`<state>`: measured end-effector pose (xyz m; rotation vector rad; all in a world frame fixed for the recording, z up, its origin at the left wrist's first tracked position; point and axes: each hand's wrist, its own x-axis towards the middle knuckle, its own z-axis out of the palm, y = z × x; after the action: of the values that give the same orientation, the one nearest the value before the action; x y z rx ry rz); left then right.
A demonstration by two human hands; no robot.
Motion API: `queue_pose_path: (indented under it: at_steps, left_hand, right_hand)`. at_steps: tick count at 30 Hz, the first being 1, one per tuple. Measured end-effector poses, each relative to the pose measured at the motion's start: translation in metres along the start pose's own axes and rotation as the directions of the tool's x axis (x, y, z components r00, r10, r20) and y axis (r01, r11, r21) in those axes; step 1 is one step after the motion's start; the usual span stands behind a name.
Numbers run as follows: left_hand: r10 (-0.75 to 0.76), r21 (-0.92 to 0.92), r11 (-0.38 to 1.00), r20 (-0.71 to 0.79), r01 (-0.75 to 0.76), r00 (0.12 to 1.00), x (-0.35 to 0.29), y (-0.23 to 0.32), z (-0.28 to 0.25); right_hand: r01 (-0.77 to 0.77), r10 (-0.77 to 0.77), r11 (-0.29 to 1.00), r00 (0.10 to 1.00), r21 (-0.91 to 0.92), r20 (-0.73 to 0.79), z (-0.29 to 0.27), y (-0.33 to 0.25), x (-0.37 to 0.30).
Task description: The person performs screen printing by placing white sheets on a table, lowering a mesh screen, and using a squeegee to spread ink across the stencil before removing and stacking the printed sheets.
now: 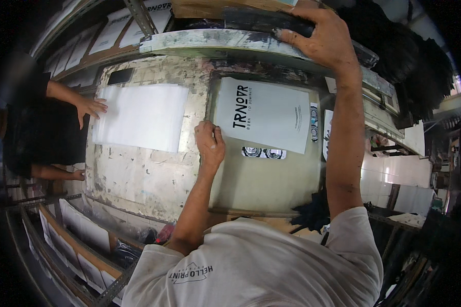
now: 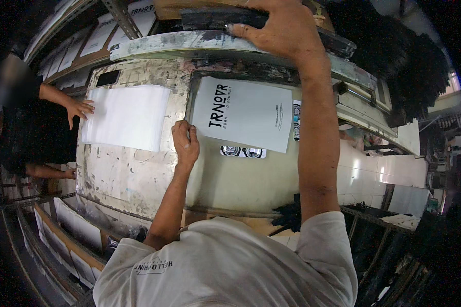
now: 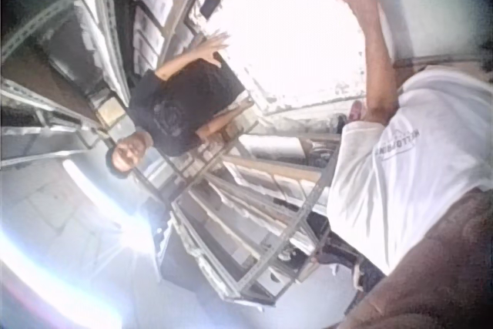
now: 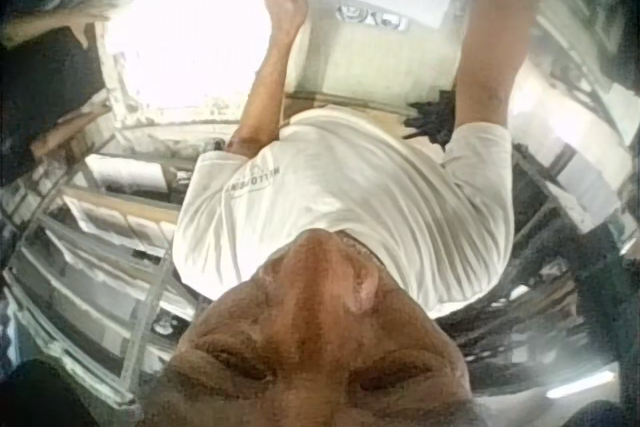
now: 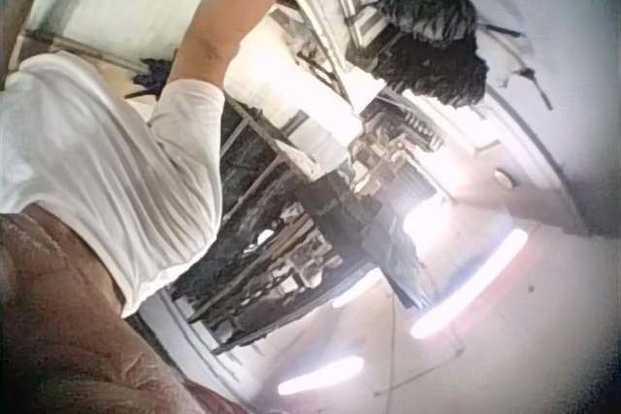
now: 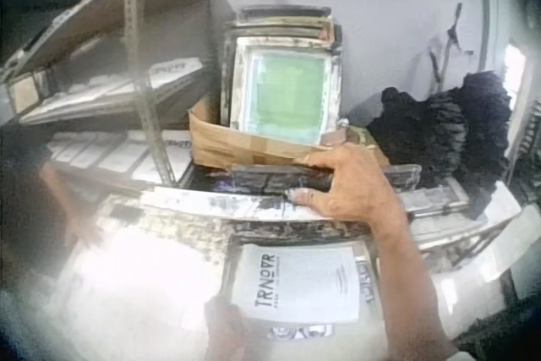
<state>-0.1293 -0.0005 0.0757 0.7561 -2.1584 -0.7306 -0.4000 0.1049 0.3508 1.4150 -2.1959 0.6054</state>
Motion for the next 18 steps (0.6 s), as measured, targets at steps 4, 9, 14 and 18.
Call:
queue_pose_path:
  at_steps: [4,9,14,18]
  left_hand:
    - [-0.009,0.028,1.0,-0.12,0.012,0.993,0.007,-0.041,-0.036]
    - [-0.173,0.02,0.983,-0.235,0.183,0.956,-0.004,-0.12,-0.096]
    - [-0.233,0.177,0.928,-0.409,0.327,0.882,-0.028,-0.2,-0.176]
    - [-0.199,0.326,0.772,-0.692,0.546,0.694,-0.036,-0.218,-0.215]
  right_hand:
    - [0.006,-0.005,1.0,0.999,-0.027,0.039,0.002,0.004,0.006]
    - [-0.003,0.005,0.998,0.999,-0.059,0.032,-0.007,0.01,0.002]
    - [-0.023,0.019,0.998,0.998,0.058,0.061,-0.006,-0.003,0.005]
    - [-0.03,0.031,0.999,0.998,-0.012,0.062,-0.004,0.001,0.006]
